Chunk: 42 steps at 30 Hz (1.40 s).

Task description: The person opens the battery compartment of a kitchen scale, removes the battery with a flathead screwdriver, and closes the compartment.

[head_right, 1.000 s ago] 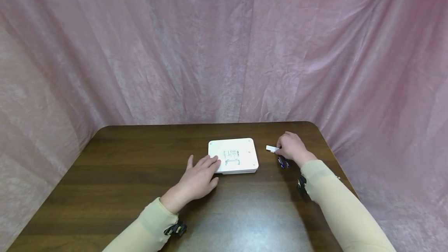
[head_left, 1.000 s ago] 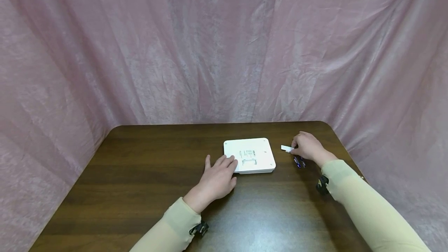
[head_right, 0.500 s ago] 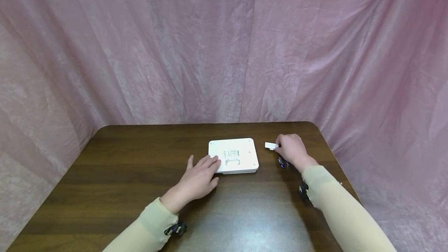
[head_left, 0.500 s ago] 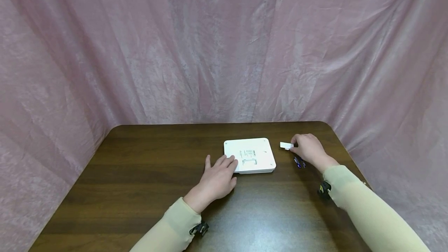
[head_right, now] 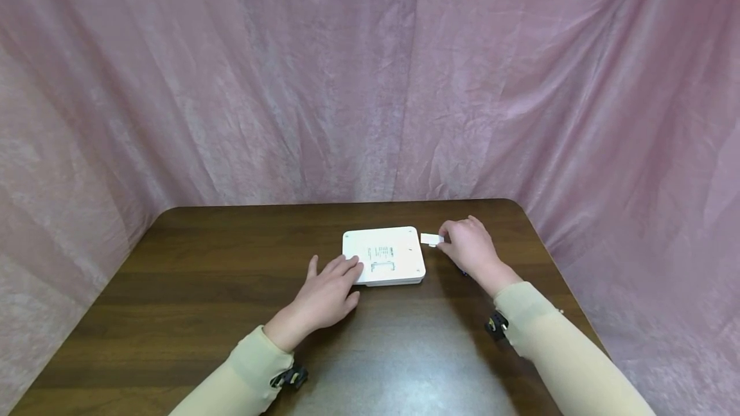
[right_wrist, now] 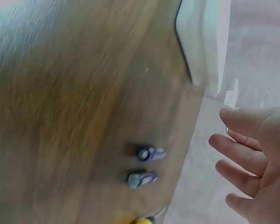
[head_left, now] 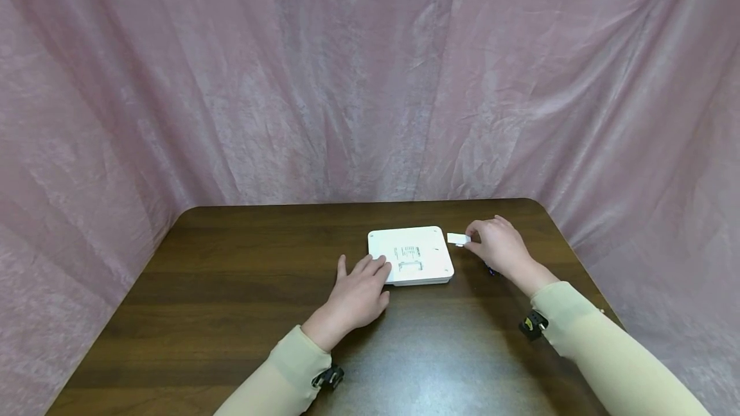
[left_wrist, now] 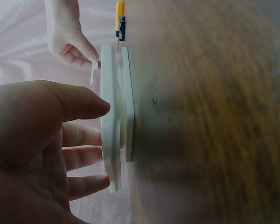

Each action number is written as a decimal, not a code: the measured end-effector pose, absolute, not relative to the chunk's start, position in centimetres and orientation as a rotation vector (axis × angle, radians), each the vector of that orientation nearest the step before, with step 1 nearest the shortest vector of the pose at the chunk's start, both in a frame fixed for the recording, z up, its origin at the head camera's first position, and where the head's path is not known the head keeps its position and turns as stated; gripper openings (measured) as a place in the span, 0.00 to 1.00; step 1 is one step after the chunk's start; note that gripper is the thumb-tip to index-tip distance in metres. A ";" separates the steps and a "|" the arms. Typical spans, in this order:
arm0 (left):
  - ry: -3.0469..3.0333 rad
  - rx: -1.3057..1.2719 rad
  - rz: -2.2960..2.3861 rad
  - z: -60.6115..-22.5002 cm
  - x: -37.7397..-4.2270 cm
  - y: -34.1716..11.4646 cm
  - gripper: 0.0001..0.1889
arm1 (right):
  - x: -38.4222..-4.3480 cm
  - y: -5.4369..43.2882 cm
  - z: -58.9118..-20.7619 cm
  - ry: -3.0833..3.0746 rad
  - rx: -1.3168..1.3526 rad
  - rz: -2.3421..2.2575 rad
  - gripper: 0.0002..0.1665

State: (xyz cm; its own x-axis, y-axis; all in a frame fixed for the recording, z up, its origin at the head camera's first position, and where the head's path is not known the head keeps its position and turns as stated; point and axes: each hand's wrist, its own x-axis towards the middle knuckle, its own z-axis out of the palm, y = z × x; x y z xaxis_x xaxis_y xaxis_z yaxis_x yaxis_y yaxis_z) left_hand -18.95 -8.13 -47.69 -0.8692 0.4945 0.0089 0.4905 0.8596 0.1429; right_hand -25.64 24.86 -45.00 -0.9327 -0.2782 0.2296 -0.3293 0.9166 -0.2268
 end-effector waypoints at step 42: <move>3.013 0.794 0.238 -47.5 -18.8 -8.5 0.30 | -23.4 15.9 -44.3 -2.916 0.824 0.325 0.08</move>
